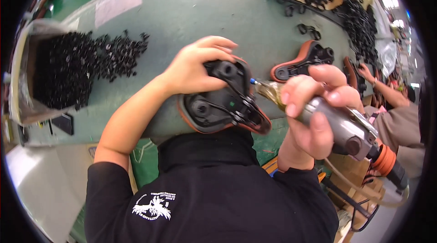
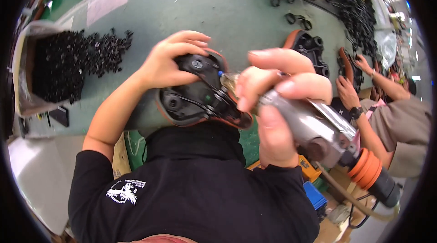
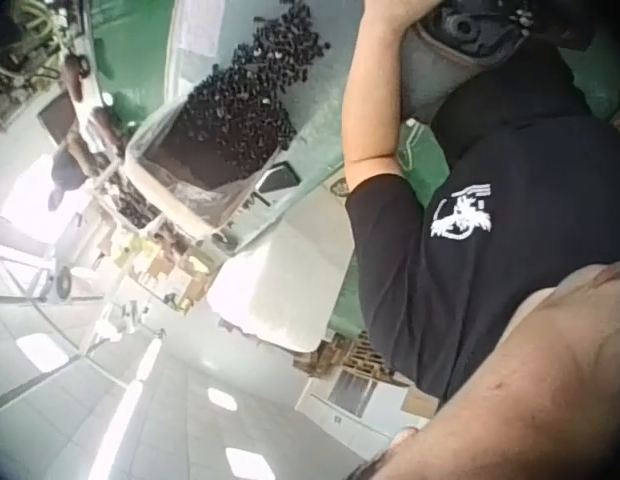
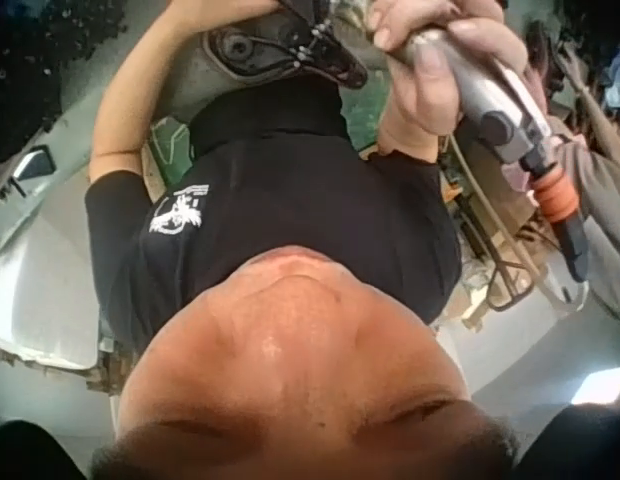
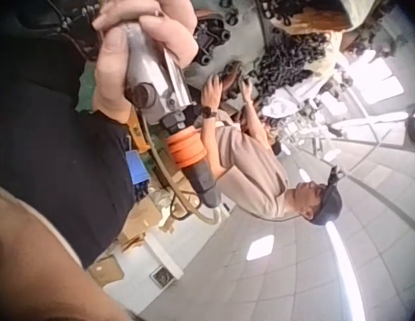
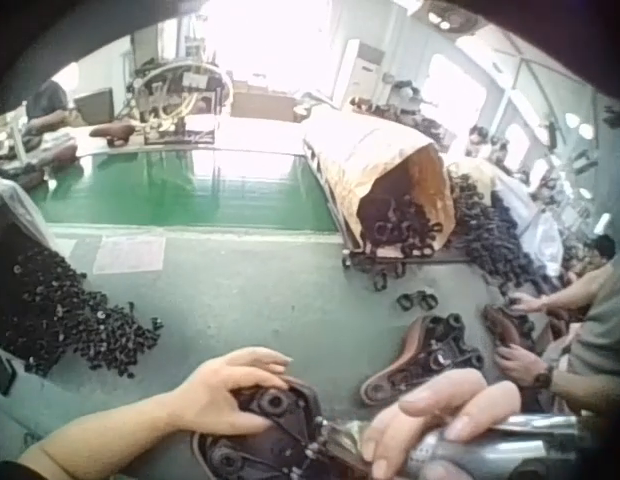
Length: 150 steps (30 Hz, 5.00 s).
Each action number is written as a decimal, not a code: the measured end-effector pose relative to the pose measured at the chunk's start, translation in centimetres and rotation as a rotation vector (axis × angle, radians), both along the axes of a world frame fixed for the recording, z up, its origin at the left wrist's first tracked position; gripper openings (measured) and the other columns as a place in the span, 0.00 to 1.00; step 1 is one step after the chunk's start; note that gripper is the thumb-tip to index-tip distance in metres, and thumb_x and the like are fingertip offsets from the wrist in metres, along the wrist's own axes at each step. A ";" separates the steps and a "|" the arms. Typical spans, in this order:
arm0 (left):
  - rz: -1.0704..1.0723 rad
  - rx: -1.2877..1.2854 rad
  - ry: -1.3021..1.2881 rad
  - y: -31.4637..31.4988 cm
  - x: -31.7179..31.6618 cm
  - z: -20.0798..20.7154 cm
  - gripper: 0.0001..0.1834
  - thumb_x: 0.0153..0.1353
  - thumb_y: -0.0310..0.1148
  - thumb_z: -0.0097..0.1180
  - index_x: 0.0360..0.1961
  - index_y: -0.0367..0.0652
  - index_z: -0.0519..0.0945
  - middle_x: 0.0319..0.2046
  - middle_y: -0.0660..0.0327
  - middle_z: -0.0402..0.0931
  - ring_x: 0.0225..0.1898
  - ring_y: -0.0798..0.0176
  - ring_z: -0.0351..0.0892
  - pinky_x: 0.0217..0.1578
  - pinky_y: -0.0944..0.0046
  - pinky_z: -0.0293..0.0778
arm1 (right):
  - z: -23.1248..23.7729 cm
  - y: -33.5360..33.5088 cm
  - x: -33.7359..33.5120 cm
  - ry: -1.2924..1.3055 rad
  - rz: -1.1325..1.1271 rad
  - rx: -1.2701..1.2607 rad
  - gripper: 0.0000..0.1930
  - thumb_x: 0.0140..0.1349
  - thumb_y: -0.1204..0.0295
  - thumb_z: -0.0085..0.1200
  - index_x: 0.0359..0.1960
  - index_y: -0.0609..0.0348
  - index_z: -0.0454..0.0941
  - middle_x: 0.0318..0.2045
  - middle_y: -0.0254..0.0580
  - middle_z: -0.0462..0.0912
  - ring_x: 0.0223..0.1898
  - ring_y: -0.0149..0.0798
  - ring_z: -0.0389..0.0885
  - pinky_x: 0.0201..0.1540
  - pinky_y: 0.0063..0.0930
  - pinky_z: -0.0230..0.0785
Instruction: Screw components onto bicycle seats on an assembly line using a pneumatic screwdriver.
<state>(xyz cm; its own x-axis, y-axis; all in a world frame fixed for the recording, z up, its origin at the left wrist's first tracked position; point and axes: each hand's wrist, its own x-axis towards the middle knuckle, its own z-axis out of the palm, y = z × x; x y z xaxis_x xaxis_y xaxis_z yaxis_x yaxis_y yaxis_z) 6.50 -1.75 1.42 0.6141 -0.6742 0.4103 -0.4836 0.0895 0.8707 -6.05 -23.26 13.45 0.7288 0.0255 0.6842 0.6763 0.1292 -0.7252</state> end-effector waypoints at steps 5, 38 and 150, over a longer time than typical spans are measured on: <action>0.631 -0.021 -0.005 8.1 9.2 2.1 0.23 0.47 0.25 0.75 0.49 0.41 0.88 0.59 0.56 0.82 0.58 0.60 0.81 0.58 0.59 0.78 | -0.9 -5.8 -4.3 0.343 -0.425 0.337 0.12 0.66 0.81 0.51 0.51 0.62 0.72 0.59 0.67 0.77 0.29 0.40 0.83 0.38 0.40 0.79; 0.876 0.565 -0.623 11.6 2.2 -1.9 0.06 0.60 0.30 0.70 0.38 0.42 0.89 0.33 0.58 0.81 0.39 0.51 0.80 0.42 0.54 0.77 | -6.0 -2.6 -3.0 0.860 0.324 -0.363 0.14 0.52 0.80 0.64 0.41 0.63 0.78 0.31 0.36 0.85 0.28 0.28 0.83 0.33 0.25 0.75; -0.334 -0.307 0.868 -1.9 -8.6 5.9 0.09 0.70 0.21 0.63 0.49 0.30 0.88 0.41 0.54 0.85 0.36 0.66 0.85 0.39 0.66 0.82 | 2.8 -2.0 -4.4 0.005 0.132 0.246 0.16 0.63 0.79 0.66 0.48 0.56 0.73 0.41 0.44 0.83 0.29 0.37 0.87 0.34 0.33 0.85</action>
